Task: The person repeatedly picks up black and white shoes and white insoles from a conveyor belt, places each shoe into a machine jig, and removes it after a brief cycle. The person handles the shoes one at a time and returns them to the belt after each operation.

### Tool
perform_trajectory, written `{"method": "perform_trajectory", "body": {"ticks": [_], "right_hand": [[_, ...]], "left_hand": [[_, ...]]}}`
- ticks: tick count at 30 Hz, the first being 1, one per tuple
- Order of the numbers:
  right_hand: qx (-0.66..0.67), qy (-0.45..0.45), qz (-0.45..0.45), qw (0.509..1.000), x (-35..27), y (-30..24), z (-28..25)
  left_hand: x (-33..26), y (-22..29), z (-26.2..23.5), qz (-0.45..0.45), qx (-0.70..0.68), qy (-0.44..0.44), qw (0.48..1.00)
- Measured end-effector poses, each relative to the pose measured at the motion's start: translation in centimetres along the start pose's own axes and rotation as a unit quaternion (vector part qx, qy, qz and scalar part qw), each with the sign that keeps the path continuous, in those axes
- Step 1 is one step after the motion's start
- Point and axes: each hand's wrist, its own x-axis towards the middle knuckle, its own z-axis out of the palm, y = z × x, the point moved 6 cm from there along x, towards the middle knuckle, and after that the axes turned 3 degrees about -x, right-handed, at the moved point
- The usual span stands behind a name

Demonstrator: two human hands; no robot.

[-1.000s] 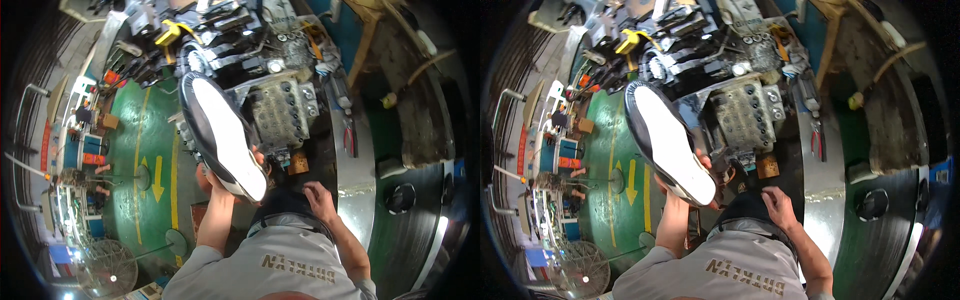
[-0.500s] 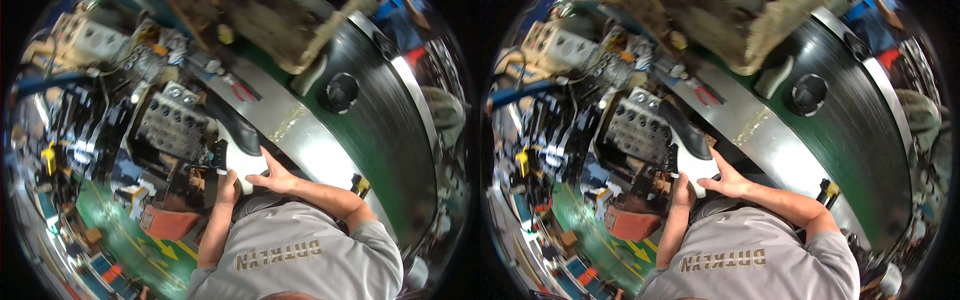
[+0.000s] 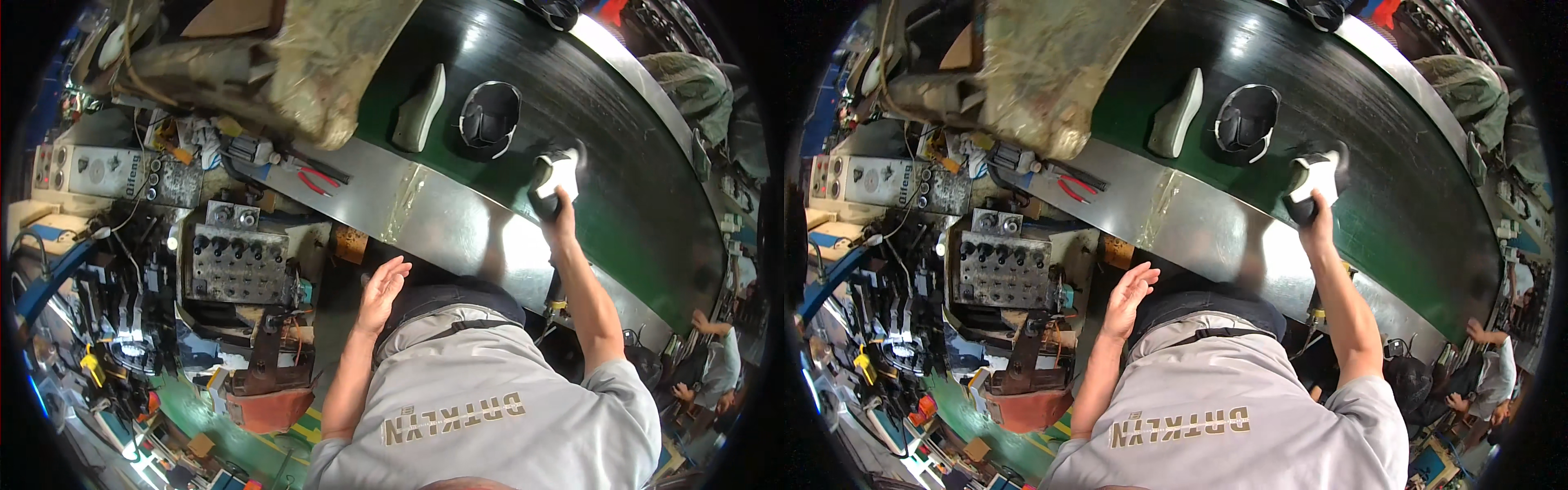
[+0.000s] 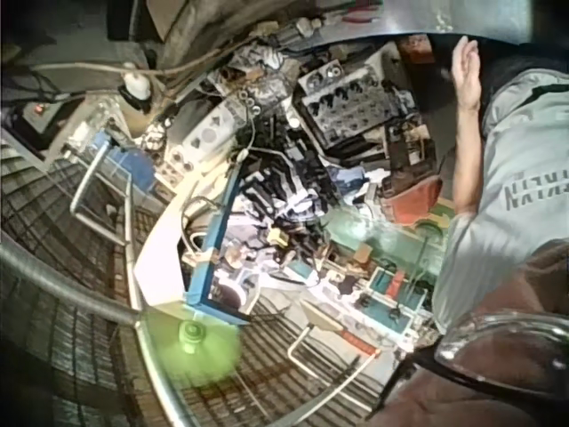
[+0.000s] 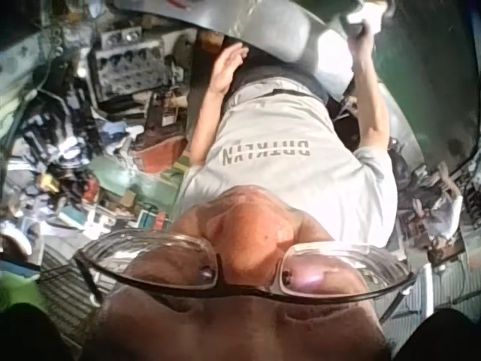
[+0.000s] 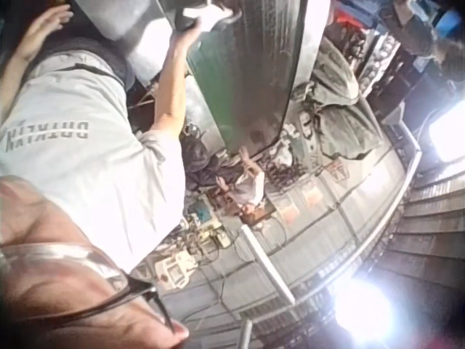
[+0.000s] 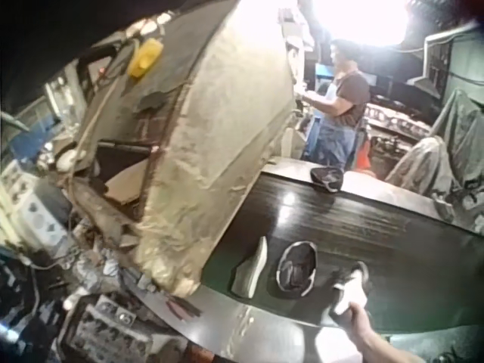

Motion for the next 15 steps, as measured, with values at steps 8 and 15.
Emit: {"method": "perform_trajectory", "body": {"ticks": [8, 15], "right_hand": [[0.113, 0.201, 0.054, 0.971, 6.6, 4.6, -9.4], [0.039, 0.098, 0.099, 0.989, 6.9, 10.2, 3.9]], "left_hand": [[1.3, 0.9, 0.6, -0.033, 0.039, 0.028, 0.998], [5.3, 3.3, 2.9, -0.039, 0.054, 0.027, 0.997]]}}
